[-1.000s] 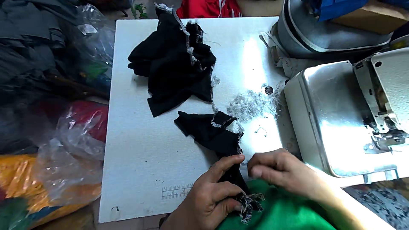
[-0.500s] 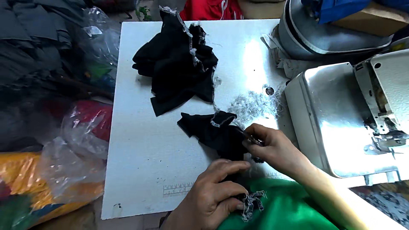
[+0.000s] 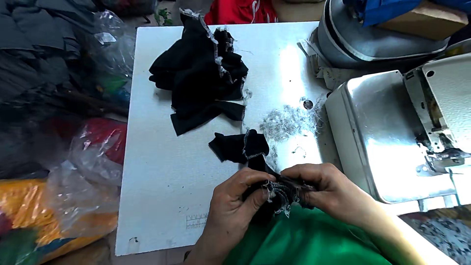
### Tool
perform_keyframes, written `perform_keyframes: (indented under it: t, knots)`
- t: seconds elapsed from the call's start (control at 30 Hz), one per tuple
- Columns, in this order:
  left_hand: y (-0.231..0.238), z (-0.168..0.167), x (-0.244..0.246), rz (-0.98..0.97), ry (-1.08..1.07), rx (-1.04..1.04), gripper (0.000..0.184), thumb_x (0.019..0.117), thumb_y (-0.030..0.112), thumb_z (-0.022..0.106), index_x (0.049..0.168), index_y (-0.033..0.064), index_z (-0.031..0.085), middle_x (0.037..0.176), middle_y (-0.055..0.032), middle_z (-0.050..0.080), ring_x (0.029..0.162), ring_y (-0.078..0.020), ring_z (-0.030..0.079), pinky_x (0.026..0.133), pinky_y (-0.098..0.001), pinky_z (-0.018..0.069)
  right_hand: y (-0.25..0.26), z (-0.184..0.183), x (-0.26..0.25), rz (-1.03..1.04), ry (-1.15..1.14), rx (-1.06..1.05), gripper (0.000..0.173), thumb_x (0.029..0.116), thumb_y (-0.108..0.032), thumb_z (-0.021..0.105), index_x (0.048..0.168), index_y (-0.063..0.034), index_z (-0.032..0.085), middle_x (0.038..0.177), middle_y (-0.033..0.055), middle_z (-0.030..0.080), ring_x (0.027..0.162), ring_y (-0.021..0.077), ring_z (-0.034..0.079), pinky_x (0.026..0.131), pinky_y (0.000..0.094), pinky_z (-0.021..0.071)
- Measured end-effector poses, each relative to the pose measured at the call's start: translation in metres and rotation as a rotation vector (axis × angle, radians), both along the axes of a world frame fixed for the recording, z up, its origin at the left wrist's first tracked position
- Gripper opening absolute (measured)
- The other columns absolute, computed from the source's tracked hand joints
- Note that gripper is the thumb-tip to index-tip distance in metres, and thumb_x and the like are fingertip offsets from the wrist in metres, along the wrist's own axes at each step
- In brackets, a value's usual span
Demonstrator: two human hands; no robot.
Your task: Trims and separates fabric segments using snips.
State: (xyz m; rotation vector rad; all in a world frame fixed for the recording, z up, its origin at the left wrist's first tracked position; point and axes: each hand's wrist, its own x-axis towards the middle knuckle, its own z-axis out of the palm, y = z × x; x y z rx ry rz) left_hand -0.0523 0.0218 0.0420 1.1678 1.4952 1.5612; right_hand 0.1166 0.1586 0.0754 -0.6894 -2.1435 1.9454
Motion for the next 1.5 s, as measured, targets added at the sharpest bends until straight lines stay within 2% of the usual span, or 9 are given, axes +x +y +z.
perform_keyframes:
  t: [0.17,0.37,0.57,0.8,0.97,1.07,1.1,1.23,1.5]
  knots:
    - [-0.001,-0.001,0.003,0.031,-0.072,-0.075,0.022,0.0933,0.034,0.07,0.115,0.0287,0.07,0.103,0.0168,0.071,0.091,0.006,0.067,0.081,-0.0123,0.0561,-0.001,0.002,0.001,0.063,0.011,0.171,0.031,0.0897,-0.003,0.058,0.116,-0.0069,0.074,0.093,-0.0017,0.07,0.079,-0.0051,0.06,0.07,0.0104,0.0484]
    - [-0.006,-0.005,-0.009,-0.037,0.182,-0.13,0.027,0.0951,0.048,0.063,0.106,0.0251,0.073,0.103,0.0154,0.067,0.1,0.0076,0.062,0.086,-0.0119,0.0527,-0.001,0.004,0.0,0.12,0.042,0.338,0.034,0.0883,-0.004,0.059,0.118,-0.0082,0.074,0.087,0.0007,0.068,0.074,0.0005,0.06,0.065,0.0133,0.0482]
    - [-0.005,-0.008,-0.012,-0.063,0.165,-0.014,0.023,0.0979,0.045,0.063,0.101,0.0248,0.074,0.118,0.0147,0.067,0.117,0.0012,0.06,0.098,-0.0181,0.0523,0.003,0.007,0.0,0.094,0.039,0.205,0.03,0.0916,-0.005,0.06,0.118,-0.0079,0.073,0.093,-0.0013,0.07,0.078,-0.0041,0.061,0.069,0.011,0.0495]
    - [-0.005,-0.011,-0.01,0.104,0.018,-0.05,0.019,0.0952,0.042,0.066,0.107,0.0311,0.077,0.105,0.0185,0.073,0.096,0.005,0.068,0.085,-0.014,0.0562,0.013,0.002,0.015,-0.186,-0.102,0.277,0.031,0.0906,-0.004,0.061,0.119,-0.0107,0.072,0.083,-0.0066,0.067,0.063,-0.0055,0.055,0.055,0.0113,0.0468]
    - [-0.004,-0.01,-0.012,0.149,-0.058,-0.057,0.019,0.094,0.042,0.067,0.105,0.0314,0.077,0.097,0.0196,0.073,0.089,0.0075,0.067,0.08,-0.0112,0.055,0.009,0.007,0.024,-0.374,-0.105,0.026,0.022,0.0989,-0.027,0.058,0.117,-0.0186,0.069,0.07,-0.0123,0.058,0.052,-0.0045,0.048,0.047,0.0127,0.0405]
    - [-0.004,-0.009,-0.012,0.174,-0.092,-0.058,0.017,0.0942,0.04,0.067,0.105,0.0313,0.078,0.097,0.0191,0.073,0.089,0.0069,0.067,0.081,-0.0117,0.0552,-0.003,0.012,0.028,-0.127,-0.016,-0.26,0.054,0.1,-0.063,0.047,0.115,-0.0157,0.069,0.071,-0.0147,0.056,0.058,-0.0098,0.047,0.052,0.01,0.0407]
    - [-0.003,-0.008,-0.012,0.182,-0.094,-0.057,0.017,0.0943,0.04,0.067,0.105,0.0318,0.078,0.097,0.0195,0.073,0.089,0.0071,0.067,0.081,-0.0115,0.0551,-0.006,0.011,0.027,-0.051,-0.016,-0.316,0.061,0.1007,-0.066,0.04,0.117,-0.0133,0.068,0.072,-0.0147,0.054,0.06,-0.0101,0.045,0.053,0.0095,0.0387]
    - [-0.002,-0.007,-0.011,0.213,-0.107,-0.041,0.017,0.0934,0.04,0.068,0.106,0.0331,0.078,0.099,0.0209,0.074,0.089,0.0085,0.067,0.08,-0.0107,0.0555,-0.012,0.005,0.023,0.02,-0.121,-0.432,0.048,0.1095,-0.046,0.032,0.12,-0.0125,0.065,0.07,-0.0149,0.051,0.057,-0.0078,0.044,0.051,0.0105,0.0369]
    - [-0.004,-0.012,-0.009,0.131,-0.11,-0.011,0.019,0.0941,0.039,0.068,0.108,0.0313,0.077,0.102,0.0188,0.074,0.092,0.0066,0.068,0.082,-0.0117,0.0553,-0.009,0.004,0.007,-0.053,-0.226,-0.618,0.033,0.1075,-0.037,0.04,0.111,-0.0154,0.066,0.066,-0.0144,0.049,0.05,-0.0069,0.04,0.046,0.011,0.034]
